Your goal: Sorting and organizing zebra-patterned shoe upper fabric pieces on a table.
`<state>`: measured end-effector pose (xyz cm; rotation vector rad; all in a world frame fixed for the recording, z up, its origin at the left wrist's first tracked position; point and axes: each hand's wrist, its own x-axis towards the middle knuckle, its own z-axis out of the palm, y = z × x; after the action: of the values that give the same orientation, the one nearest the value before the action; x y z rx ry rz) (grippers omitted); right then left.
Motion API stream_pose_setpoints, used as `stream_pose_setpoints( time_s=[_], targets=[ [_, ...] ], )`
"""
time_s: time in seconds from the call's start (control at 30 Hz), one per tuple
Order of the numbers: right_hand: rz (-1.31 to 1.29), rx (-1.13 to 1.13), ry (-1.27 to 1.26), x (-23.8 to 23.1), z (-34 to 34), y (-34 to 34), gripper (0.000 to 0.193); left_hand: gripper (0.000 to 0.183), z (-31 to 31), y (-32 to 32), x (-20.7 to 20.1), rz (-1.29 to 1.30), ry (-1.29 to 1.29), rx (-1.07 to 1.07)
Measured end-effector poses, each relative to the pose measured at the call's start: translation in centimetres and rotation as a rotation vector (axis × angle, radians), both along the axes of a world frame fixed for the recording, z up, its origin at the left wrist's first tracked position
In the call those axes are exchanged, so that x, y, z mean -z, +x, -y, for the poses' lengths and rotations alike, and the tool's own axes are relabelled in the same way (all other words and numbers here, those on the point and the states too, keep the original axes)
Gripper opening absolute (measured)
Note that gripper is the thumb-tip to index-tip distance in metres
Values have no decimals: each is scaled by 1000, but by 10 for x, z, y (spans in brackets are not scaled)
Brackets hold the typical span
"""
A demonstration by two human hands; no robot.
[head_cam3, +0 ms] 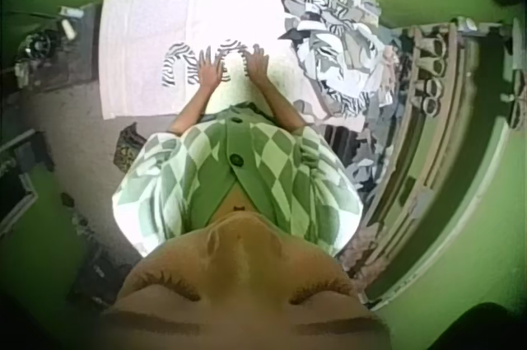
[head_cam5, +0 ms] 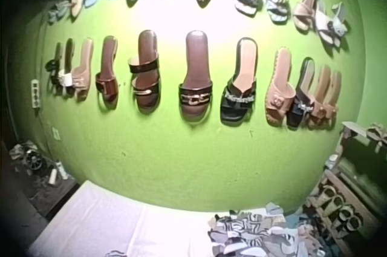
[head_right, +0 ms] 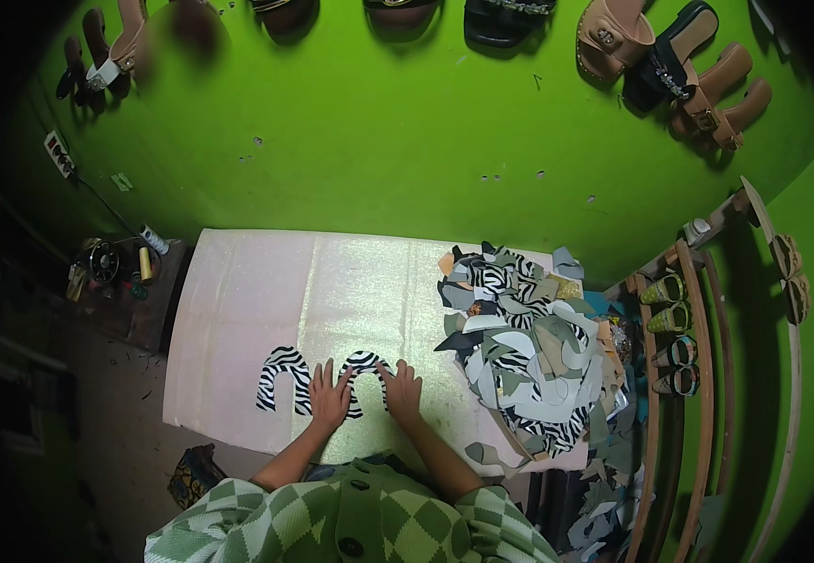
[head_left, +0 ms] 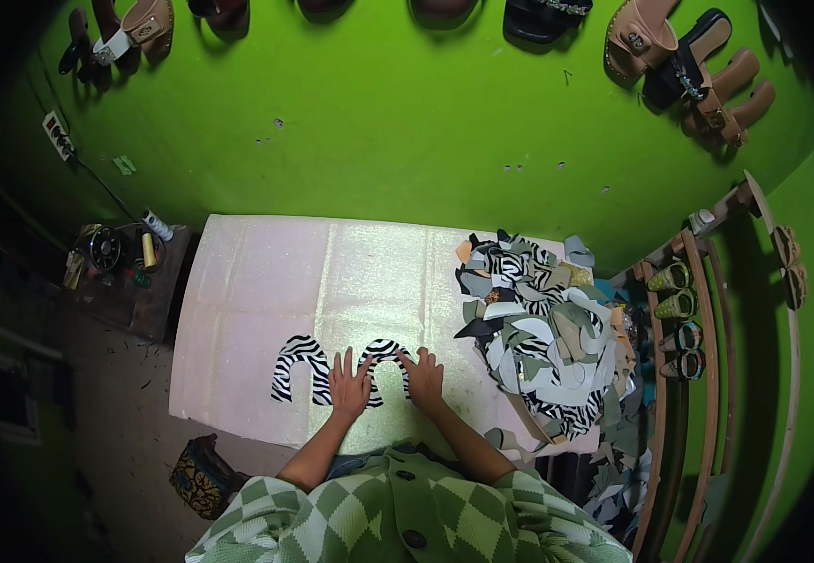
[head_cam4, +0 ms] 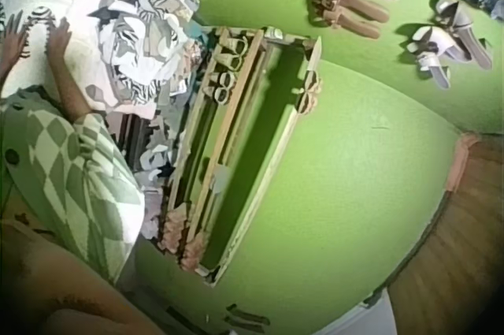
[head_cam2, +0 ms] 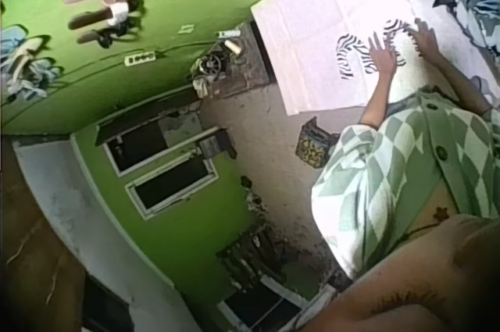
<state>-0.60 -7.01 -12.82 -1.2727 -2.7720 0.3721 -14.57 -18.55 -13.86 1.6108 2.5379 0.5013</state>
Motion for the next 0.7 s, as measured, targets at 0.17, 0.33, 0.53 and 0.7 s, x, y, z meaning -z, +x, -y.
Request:
stream_pose_setpoints(
  time_s=[0.17, 0.33, 0.53, 0.7],
  targets=[
    [9, 24, -21, -1, 1, -2, 50, 45, 7, -2, -7, -16, -1, -33],
    [68, 76, -78, 0, -1, -1, 44, 44, 10, 5, -5, -3, 7, -106],
    [67, 71, -196, -6, -17, -3, 40, 51, 6, 14, 10, -26, 30, -144],
    [69, 177, -348, -6, -30, -15, 42, 55, -17, 30, -19, 120, -6, -332]
  ],
)
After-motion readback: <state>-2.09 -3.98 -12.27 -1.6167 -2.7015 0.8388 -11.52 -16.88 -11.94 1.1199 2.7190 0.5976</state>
